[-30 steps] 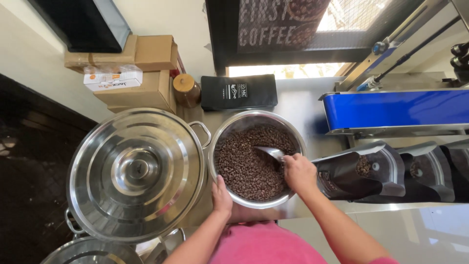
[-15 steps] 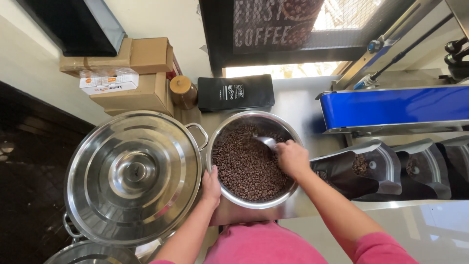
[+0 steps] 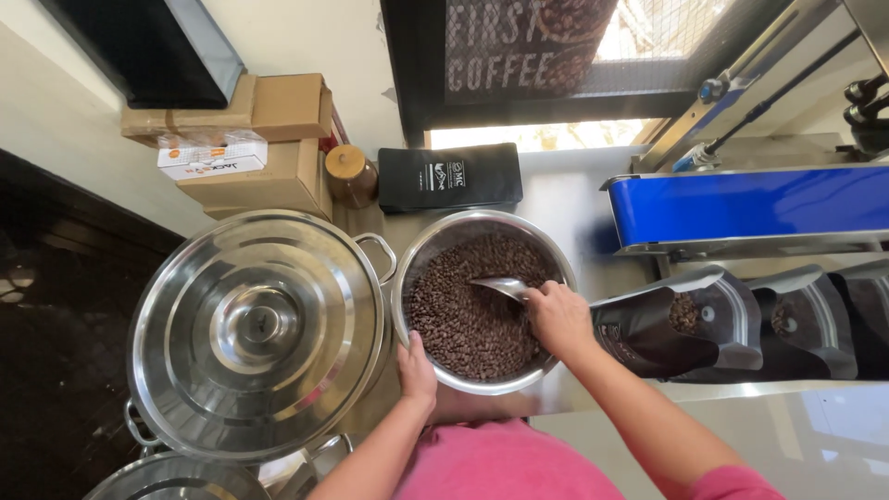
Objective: Transferring roasted coffee beans from a large pot to a smaller bowl using a metal scoop
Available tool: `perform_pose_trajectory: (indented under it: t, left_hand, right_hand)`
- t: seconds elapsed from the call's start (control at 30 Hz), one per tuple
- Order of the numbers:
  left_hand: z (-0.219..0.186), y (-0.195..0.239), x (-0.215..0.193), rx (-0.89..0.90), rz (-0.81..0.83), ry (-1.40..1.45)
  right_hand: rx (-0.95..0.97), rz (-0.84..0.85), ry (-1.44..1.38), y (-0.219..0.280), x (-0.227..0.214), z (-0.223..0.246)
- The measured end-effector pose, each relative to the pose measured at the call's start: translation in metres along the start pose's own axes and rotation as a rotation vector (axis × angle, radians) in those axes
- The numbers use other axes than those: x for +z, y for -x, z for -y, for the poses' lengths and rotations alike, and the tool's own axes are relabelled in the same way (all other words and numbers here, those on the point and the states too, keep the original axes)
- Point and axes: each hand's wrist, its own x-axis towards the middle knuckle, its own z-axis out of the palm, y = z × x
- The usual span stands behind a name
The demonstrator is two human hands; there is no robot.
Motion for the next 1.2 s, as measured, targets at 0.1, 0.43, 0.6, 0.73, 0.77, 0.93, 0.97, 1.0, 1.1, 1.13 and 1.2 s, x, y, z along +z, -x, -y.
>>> perform_pose_trajectory:
  t: [0.1,0.43,0.6,0.73,0.77,0.93,0.97,1.0,1.1,1.13,1.2]
  left_hand:
    - [-0.001,0.022,-0.001,-0.035,0.032,-0.016]
    - [-0.077,0.015,-0.014,-0.006,0.147,0.084]
    - [-0.012,-0.027,-0.01,0.047,0.101,0.015]
    - [-0.009,-0.024,-0.008,0.079,0.043,-0.03]
    - [-0.006,-0.024,-0.008,0.075,0.043,-0.032]
    - [0.051,-0.047,-0.003,0.082,-0.018,-0.059]
    - [0.035,-0.035,0.0,0.086,-0.017,-0.062]
    - [0.019,-0.022,0.003,0.054,-0.032,-0.067]
    - [0.03,-0.007,0.01,-0.004,-0.034,-0.108]
    - [0.041,-0.008,0.012,-0.029,-0.032,-0.133]
    - [0.007,0.022,0.008,-0.049,-0.002,-0.124]
  right_hand:
    - [0.033,0.0,-0.082,0.021,-0.007,0.023]
    - [0.21,-0.156,0.18,-0.024,-0.025,-0.039]
    - [0.108,-0.029,-0.138,-0.034,-0.005,0.008]
    - [-0.038,0.121,-0.139,-0.015,-0.082,0.01]
    - [-0.038,0.125,-0.141,-0.005,-0.071,0.003]
    - [0.027,0.011,-0.007,0.013,-0.005,-0.031]
    - [0.03,0.008,-0.008,0.01,-0.007,-0.02]
    - [0.07,-0.032,-0.056,0.007,-0.009,-0.01]
    - [0.104,-0.025,-0.123,0.021,-0.018,0.023]
    - [0.082,0.017,-0.145,0.026,-0.022,0.034]
    - [0.097,0.057,-0.185,0.03,-0.042,0.023]
